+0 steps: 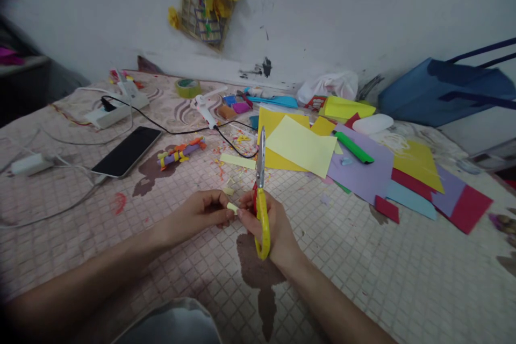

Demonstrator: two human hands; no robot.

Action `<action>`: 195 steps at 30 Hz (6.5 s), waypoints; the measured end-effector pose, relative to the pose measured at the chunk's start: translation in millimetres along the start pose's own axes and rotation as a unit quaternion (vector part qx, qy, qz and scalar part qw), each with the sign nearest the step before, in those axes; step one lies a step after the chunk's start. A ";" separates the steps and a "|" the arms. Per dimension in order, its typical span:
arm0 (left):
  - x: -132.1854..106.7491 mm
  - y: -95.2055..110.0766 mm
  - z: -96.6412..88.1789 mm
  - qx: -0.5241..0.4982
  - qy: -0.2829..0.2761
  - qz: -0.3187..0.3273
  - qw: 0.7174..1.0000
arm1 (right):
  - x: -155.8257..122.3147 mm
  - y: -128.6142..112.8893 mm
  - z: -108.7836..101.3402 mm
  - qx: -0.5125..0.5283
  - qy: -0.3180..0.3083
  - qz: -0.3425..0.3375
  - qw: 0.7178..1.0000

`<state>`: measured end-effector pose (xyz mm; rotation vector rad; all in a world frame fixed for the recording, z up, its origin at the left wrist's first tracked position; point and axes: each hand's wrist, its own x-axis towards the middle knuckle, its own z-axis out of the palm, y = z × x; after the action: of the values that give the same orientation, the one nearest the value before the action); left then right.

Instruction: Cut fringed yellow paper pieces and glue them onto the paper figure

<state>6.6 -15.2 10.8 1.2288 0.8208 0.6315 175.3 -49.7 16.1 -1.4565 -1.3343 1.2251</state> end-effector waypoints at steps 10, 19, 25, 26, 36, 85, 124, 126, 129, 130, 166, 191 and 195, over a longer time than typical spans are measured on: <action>-1.5 19.9 -14.0 -0.146 0.099 0.050 0.983 | -4.0 10.4 -6.9 0.012 -0.111 -0.016 0.994; -4.0 33.8 -25.4 -0.153 0.144 0.109 0.972 | -15.0 -20.6 -1.7 -0.087 -0.176 -0.001 0.981; -4.4 33.8 -23.6 -0.153 0.146 0.110 0.971 | -15.6 -21.3 -1.9 -0.132 -0.171 -0.025 0.976; -4.5 33.6 -23.0 -0.152 0.149 0.113 0.970 | -15.3 -19.6 -2.0 -0.135 -0.171 -0.028 0.976; -4.2 32.6 -21.1 -0.148 0.160 0.117 0.969 | -14.4 -15.5 -2.2 -0.121 -0.176 -0.018 0.977; -2.5 33.5 -25.4 -0.162 0.175 0.111 0.965 | -13.3 -11.4 -4.6 -0.171 -0.152 -0.005 0.974; -1.3 32.8 -24.7 -0.206 0.162 0.101 0.960 | -9.3 -13.1 -3.2 -0.188 -0.154 -0.004 0.970; -1.5 32.7 -24.0 -0.210 0.163 0.103 0.959 | -9.7 -14.2 -3.4 -0.182 -0.160 -0.001 0.970; -1.9 33.3 -25.4 -0.200 0.166 0.105 0.960 | -10.7 -14.4 -4.6 -0.170 -0.174 -0.001 0.970; -2.0 33.6 -26.5 -0.192 0.167 0.106 0.961 | -10.9 -14.1 -5.0 -0.168 -0.175 -0.002 0.970; -4.3 31.4 -18.8 -0.214 0.155 0.127 0.956 | -16.0 -10.6 1.7 -0.164 -0.140 -0.014 0.976; -5.5 37.3 -24.6 -0.156 0.190 0.130 0.960 | -16.0 -5.8 4.7 -0.156 -0.127 -0.006 0.980; -5.5 37.2 -24.7 -0.153 0.186 0.127 0.962 | -16.6 -5.7 5.4 -0.155 -0.126 0.006 0.980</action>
<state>-16.4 2.8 44.9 0.9504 0.8406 1.1803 169.1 -65.7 22.7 -1.5597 -1.7546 1.2844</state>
